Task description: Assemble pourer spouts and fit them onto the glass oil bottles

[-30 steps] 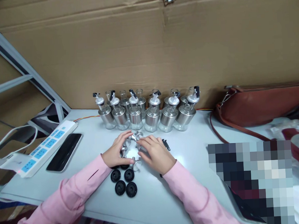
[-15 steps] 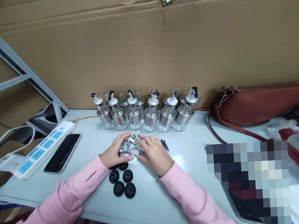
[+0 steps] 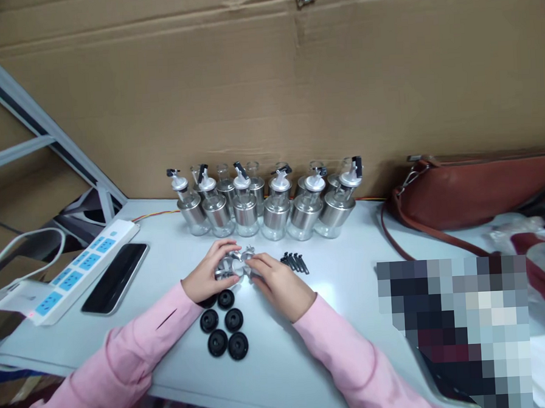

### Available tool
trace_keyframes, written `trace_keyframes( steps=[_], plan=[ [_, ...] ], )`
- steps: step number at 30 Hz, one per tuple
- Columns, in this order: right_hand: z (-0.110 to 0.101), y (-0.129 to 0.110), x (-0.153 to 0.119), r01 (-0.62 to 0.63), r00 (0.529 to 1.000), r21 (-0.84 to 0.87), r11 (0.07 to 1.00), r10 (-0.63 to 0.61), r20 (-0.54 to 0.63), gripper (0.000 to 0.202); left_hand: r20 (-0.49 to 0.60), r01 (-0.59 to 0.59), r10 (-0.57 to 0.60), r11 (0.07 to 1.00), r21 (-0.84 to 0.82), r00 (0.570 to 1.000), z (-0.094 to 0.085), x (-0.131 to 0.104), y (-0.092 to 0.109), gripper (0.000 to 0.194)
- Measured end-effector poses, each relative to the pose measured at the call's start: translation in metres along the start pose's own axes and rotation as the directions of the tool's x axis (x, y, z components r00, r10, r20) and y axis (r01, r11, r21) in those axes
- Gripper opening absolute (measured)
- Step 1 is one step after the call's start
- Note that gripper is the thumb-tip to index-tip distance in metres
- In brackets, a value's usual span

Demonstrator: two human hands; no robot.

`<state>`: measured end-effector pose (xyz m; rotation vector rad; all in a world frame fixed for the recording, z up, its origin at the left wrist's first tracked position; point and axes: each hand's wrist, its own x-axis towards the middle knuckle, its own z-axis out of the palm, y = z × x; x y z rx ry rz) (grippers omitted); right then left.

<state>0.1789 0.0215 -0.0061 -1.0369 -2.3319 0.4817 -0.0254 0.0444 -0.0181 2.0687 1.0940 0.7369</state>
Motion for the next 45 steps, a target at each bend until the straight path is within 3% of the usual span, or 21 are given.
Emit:
trace_keyframes(
  steps=[8, 17, 22, 25, 28, 31, 34, 36, 38, 41, 45],
  plan=[
    [-0.005, 0.004, -0.003, -0.068, 0.997, 0.019, 0.997, 0.069, -0.043, 0.024, -0.003, 0.027, -0.027, 1.0, -0.006, 1.0, -0.002, 0.0, 0.004, 0.026],
    [-0.004, 0.006, -0.001, -0.018, 0.994, 0.055, 0.998, 0.024, -0.11, 0.02, -0.04, 0.001, 0.0, 1.0, 0.016, 0.999, 0.0, -0.001, 0.004, 0.026],
    [-0.016, 0.004, -0.002, -0.086, 0.987, 0.169, 0.982, 0.107, -0.12, 0.014, -0.106, -0.079, 0.085, 0.995, 0.066, 0.991, 0.001, -0.001, 0.003, 0.026],
    [-0.024, 0.003, -0.004, -0.116, 0.977, 0.251, 0.961, 0.157, -0.147, 0.011, -0.201, -0.155, 0.176, 0.981, 0.118, 0.964, -0.001, -0.003, 0.007, 0.025],
    [-0.03, 0.0, -0.004, -0.11, 0.953, 0.319, 0.941, 0.191, -0.235, 0.008, -0.298, -0.253, 0.296, 0.951, 0.176, 0.907, 0.0, -0.008, 0.019, 0.015],
    [-0.03, -0.006, -0.004, -0.108, 0.924, 0.444, 0.89, 0.255, -0.286, 0.007, -0.287, -0.386, 0.449, 0.888, 0.251, 0.846, 0.004, -0.013, 0.034, 0.012],
    [-0.025, -0.013, -0.003, -0.159, 0.911, 0.644, 0.748, 0.363, -0.196, 0.019, -0.234, -0.457, 0.541, 0.826, 0.33, 0.808, 0.006, -0.014, 0.041, 0.024],
    [-0.021, -0.017, -0.003, -0.201, 0.91, 0.744, 0.638, 0.402, -0.099, 0.036, -0.218, -0.464, 0.549, 0.818, 0.34, 0.807, 0.006, -0.014, 0.042, 0.027],
    [-0.019, -0.02, -0.004, -0.225, 0.912, 0.786, 0.576, 0.408, -0.037, 0.036, -0.201, -0.461, 0.543, 0.819, 0.34, 0.816, 0.006, -0.014, 0.04, 0.028],
    [-0.019, -0.022, -0.005, -0.235, 0.919, 0.79, 0.567, 0.394, -0.009, 0.027, -0.181, -0.448, 0.526, 0.826, 0.341, 0.831, 0.007, -0.015, 0.037, 0.033],
    [-0.022, -0.024, -0.006, -0.226, 0.952, 0.757, 0.613, 0.304, 0.038, 0.017, -0.182, -0.471, 0.546, 0.816, 0.333, 0.818, 0.01, -0.014, 0.036, 0.028]
  ],
)
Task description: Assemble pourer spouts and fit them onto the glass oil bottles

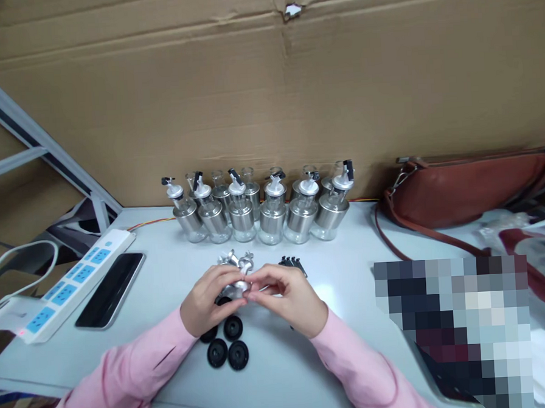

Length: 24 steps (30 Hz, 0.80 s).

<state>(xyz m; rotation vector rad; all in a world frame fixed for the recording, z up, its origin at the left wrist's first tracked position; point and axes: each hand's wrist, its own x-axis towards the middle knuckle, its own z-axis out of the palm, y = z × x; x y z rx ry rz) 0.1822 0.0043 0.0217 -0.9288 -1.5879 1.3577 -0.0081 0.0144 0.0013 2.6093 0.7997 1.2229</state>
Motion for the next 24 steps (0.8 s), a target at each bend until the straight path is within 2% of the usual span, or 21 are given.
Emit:
trace_keyframes(
  steps=[3, 7, 9, 16, 18, 24],
  plan=[
    [-0.002, -0.004, 0.0, 0.068, 0.997, -0.111, 0.991, -0.063, 0.051, 0.013, -0.021, -0.016, 0.015, 0.999, -0.035, 1.0, 0.0, 0.001, -0.002, 0.02],
    [-0.012, -0.007, 0.002, 0.104, 0.992, -0.258, 0.961, -0.119, -0.044, 0.011, -0.02, -0.017, 0.016, 0.998, -0.066, 1.0, -0.001, 0.001, -0.004, 0.021],
    [-0.017, -0.005, 0.003, 0.079, 0.99, -0.267, 0.96, -0.106, -0.089, 0.011, -0.008, -0.025, 0.025, 0.997, -0.077, 1.0, 0.0, 0.0, -0.002, 0.022],
    [-0.015, -0.001, 0.004, 0.066, 0.991, -0.307, 0.949, -0.099, -0.091, 0.012, -0.031, -0.007, 0.002, 0.986, -0.165, 1.0, 0.003, 0.0, 0.004, 0.032],
    [-0.015, -0.002, 0.004, 0.072, 0.989, -0.32, 0.945, -0.11, -0.102, 0.013, -0.022, -0.03, 0.027, 0.985, -0.171, 0.999, 0.004, 0.0, 0.004, 0.035],
    [-0.016, -0.005, 0.004, 0.047, 0.989, -0.34, 0.939, -0.091, -0.116, 0.015, 0.038, -0.064, 0.07, 0.987, -0.146, 0.997, 0.005, 0.0, 0.002, 0.028]
  ],
)
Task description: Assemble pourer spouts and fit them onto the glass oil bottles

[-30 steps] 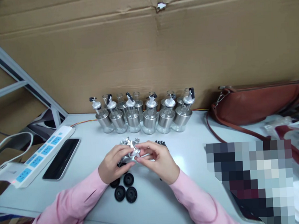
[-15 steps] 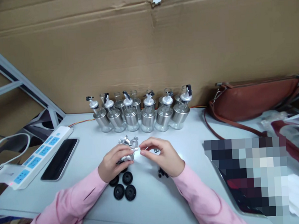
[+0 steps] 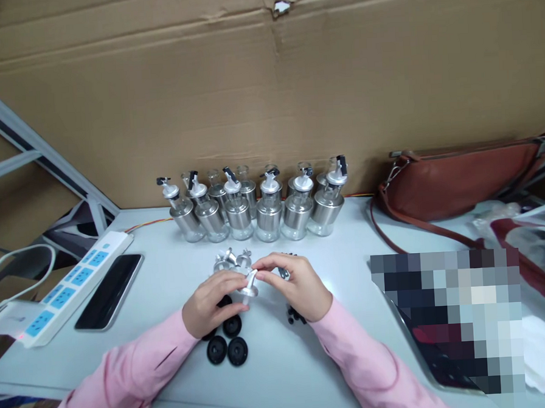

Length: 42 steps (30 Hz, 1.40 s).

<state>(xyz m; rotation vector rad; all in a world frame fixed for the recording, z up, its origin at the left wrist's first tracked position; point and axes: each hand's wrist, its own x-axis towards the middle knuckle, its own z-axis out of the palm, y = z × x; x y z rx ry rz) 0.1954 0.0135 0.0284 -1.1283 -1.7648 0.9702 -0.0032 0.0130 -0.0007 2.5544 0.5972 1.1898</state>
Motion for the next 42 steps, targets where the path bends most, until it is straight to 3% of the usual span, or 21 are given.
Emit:
trace_keyframes(
  steps=[3, 6, 8, 11, 14, 19, 29, 35, 42],
  plan=[
    [-0.005, -0.001, 0.002, -0.023, 0.999, -0.01, 1.0, 0.023, 0.036, 0.018, 0.007, -0.006, 0.005, 1.0, 0.028, 1.0, 0.0, -0.001, -0.001, 0.026],
    [-0.018, 0.002, 0.002, -0.133, 0.974, -0.045, 0.99, 0.139, 0.179, 0.022, 0.002, -0.012, 0.012, 0.998, 0.055, 1.0, -0.002, -0.002, -0.001, 0.025],
    [-0.031, 0.007, 0.0, -0.262, 0.898, -0.132, 0.956, 0.291, 0.33, 0.018, -0.013, -0.006, 0.007, 0.998, 0.058, 1.0, -0.003, -0.001, -0.002, 0.026],
    [-0.045, 0.016, -0.003, -0.403, 0.725, -0.297, 0.865, 0.501, 0.473, 0.01, -0.035, -0.003, 0.005, 0.999, 0.053, 0.999, -0.004, 0.0, -0.002, 0.026],
    [-0.049, 0.019, -0.005, -0.428, 0.661, -0.399, 0.811, 0.582, 0.474, 0.007, -0.041, -0.003, 0.005, 0.999, 0.05, 0.999, -0.004, 0.0, -0.002, 0.025],
    [-0.046, 0.014, -0.005, -0.429, 0.645, -0.44, 0.789, 0.609, 0.462, 0.006, -0.027, -0.009, 0.01, 0.999, 0.054, 1.0, -0.004, -0.001, -0.001, 0.025],
    [-0.051, 0.021, -0.006, -0.441, 0.663, -0.469, 0.766, 0.63, 0.405, 0.003, -0.014, 0.001, 0.0, 0.999, 0.051, 1.0, -0.003, -0.001, -0.003, 0.026],
    [-0.056, 0.019, -0.011, -0.455, 0.615, -0.507, 0.732, 0.67, 0.415, 0.013, -0.002, -0.002, 0.002, 0.999, 0.049, 1.0, -0.003, 0.0, -0.003, 0.026],
    [-0.047, 0.016, -0.009, -0.34, 0.677, -0.583, 0.738, 0.622, 0.393, 0.017, -0.003, -0.011, 0.011, 0.998, 0.06, 1.0, -0.004, 0.001, -0.002, 0.026]
  ],
)
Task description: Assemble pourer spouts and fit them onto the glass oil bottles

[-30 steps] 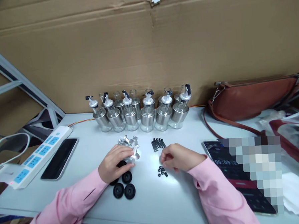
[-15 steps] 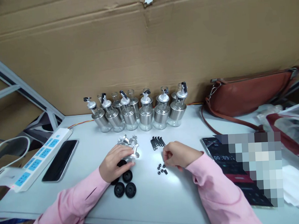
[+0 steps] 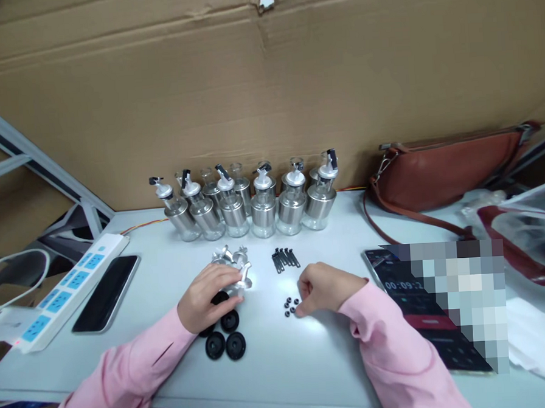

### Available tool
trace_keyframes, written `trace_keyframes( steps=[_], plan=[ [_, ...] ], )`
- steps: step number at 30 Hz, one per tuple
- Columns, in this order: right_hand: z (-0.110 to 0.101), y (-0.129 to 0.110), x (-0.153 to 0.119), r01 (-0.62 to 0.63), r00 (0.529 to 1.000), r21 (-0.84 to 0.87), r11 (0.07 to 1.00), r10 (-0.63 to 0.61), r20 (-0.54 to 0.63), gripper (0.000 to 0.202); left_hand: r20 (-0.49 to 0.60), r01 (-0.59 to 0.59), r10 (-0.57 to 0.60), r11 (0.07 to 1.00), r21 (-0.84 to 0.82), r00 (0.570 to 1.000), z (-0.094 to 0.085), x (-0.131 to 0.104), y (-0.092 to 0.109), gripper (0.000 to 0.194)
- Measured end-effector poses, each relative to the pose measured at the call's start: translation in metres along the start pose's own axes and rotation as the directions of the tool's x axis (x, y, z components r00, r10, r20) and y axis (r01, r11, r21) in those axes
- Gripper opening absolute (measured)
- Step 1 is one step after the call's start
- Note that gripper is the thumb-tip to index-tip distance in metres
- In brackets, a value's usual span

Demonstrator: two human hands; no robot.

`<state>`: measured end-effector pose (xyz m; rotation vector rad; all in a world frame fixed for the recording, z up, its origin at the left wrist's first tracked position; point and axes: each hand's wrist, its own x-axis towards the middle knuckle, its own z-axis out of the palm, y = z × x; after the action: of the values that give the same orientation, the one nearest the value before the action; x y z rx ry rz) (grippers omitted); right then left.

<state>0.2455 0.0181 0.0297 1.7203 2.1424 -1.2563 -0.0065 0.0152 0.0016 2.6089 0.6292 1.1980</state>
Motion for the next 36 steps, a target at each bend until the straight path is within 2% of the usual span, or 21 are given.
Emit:
trace_keyframes(
  steps=[5, 11, 20, 24, 27, 29, 33, 36],
  plan=[
    [0.0012, 0.0017, 0.0002, 0.002, 1.0, 0.005, 1.0, -0.002, 0.005, 0.016, 0.009, 0.008, -0.008, 1.0, -0.006, 1.0, 0.0001, -0.0003, -0.0002, 0.025],
    [-0.0012, 0.0062, -0.0024, -0.05, 0.998, 0.072, 0.996, 0.047, 0.044, 0.001, 0.019, 0.013, -0.013, 1.0, -0.01, 1.0, 0.0003, -0.0013, -0.0003, 0.026],
    [-0.005, 0.0068, -0.0032, -0.044, 0.999, 0.115, 0.992, 0.046, -0.013, 0.006, 0.026, 0.017, -0.016, 1.0, -0.017, 1.0, 0.0009, -0.0016, -0.0004, 0.027],
    [-0.0052, 0.0053, -0.0022, -0.015, 0.996, 0.09, 0.996, 0.022, -0.081, 0.009, 0.027, 0.02, -0.019, 1.0, -0.019, 0.999, 0.0013, -0.0016, -0.0008, 0.027],
    [-0.0044, 0.0026, 0.0007, -0.035, 0.983, 0.054, 0.998, 0.044, -0.176, 0.009, 0.031, 0.024, -0.023, 0.999, -0.023, 0.999, 0.0016, -0.0015, -0.0013, 0.027],
    [-0.0034, 0.0009, 0.0022, -0.041, 0.979, 0.043, 0.998, 0.049, -0.199, 0.009, 0.034, 0.023, -0.023, 0.999, -0.024, 0.999, 0.0017, -0.0015, -0.0014, 0.027],
    [-0.0019, 0.0007, 0.0016, 0.029, 0.988, 0.077, 0.997, -0.017, -0.152, 0.011, 0.04, 0.022, -0.021, 1.0, -0.02, 0.999, 0.0017, -0.0018, -0.0014, 0.027],
    [-0.0014, 0.0032, 0.0005, 0.11, 0.99, 0.193, 0.975, -0.091, -0.105, 0.014, 0.049, 0.026, -0.024, 0.999, -0.022, 0.998, 0.0021, -0.0025, -0.0017, 0.027]
  ],
)
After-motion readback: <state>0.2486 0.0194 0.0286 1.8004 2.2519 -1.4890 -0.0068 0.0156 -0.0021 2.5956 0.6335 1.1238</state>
